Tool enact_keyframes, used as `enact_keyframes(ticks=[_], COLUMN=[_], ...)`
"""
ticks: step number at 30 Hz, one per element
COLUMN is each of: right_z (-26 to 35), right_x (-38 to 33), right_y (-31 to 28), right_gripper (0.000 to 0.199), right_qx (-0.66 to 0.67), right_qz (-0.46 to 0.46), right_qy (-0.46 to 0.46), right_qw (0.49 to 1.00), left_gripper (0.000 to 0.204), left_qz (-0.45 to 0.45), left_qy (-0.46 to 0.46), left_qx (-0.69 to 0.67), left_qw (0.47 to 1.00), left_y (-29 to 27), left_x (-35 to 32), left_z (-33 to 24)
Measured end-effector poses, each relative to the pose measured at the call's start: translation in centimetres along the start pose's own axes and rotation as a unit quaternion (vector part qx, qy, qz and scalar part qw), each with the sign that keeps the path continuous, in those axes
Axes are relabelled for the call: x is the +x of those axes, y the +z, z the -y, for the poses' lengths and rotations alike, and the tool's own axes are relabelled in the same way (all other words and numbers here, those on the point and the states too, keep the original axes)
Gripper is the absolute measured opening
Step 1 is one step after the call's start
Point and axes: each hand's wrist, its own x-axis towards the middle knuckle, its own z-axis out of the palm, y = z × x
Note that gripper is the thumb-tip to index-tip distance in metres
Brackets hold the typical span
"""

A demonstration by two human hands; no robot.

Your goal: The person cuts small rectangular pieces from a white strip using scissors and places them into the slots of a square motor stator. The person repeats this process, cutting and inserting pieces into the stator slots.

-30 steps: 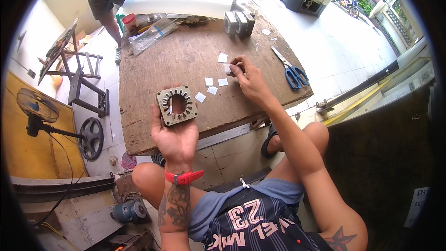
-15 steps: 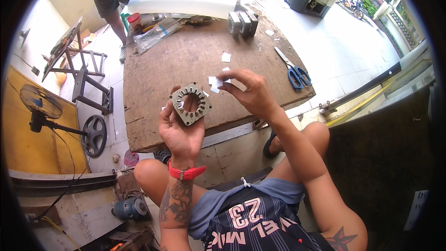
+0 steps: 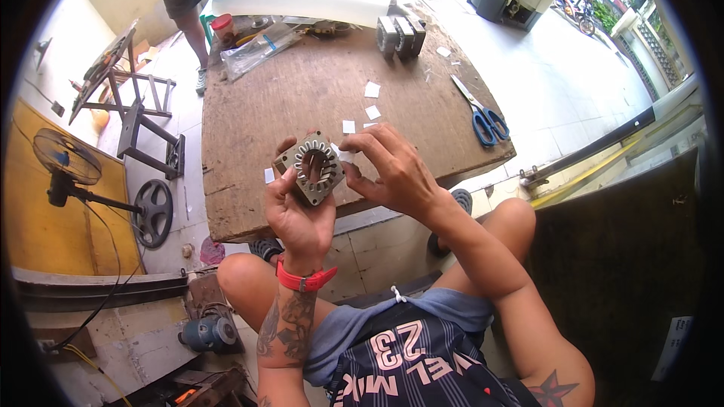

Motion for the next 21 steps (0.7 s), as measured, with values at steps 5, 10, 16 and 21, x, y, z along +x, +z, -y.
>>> enact_keyframes(ticks=[5,10,16,21], right_z=[0.0,-0.1,0.8,0.1], right_x=[-0.1,-0.5,-0.7,-1.8], right_y=[0.4,0.1,2.2,2.2], right_gripper=[0.032,0.033,0.037,0.037], right_qx=[-0.018,-0.036,0.128,0.019], right_qz=[0.041,0.067,-0.036,0.03], right_qy=[-0.012,-0.037,0.064,0.049], right_qw=[0.999,0.996,0.989,0.998], left_gripper=[0.052,0.052,0.05,0.049], left_qz=[0.013,0.018,0.025,-0.076], left_qy=[0.003,0.015,0.009,-0.017], left_qx=[0.016,0.026,-0.027,-0.102], left_qw=[1.0,0.999,0.999,0.992], left_y=[0.2,-0.1,-0.4,-0.3], left_x=[-0.1,0.0,0.0,0.7], left_z=[0.2,0.0,0.0,-1.0])
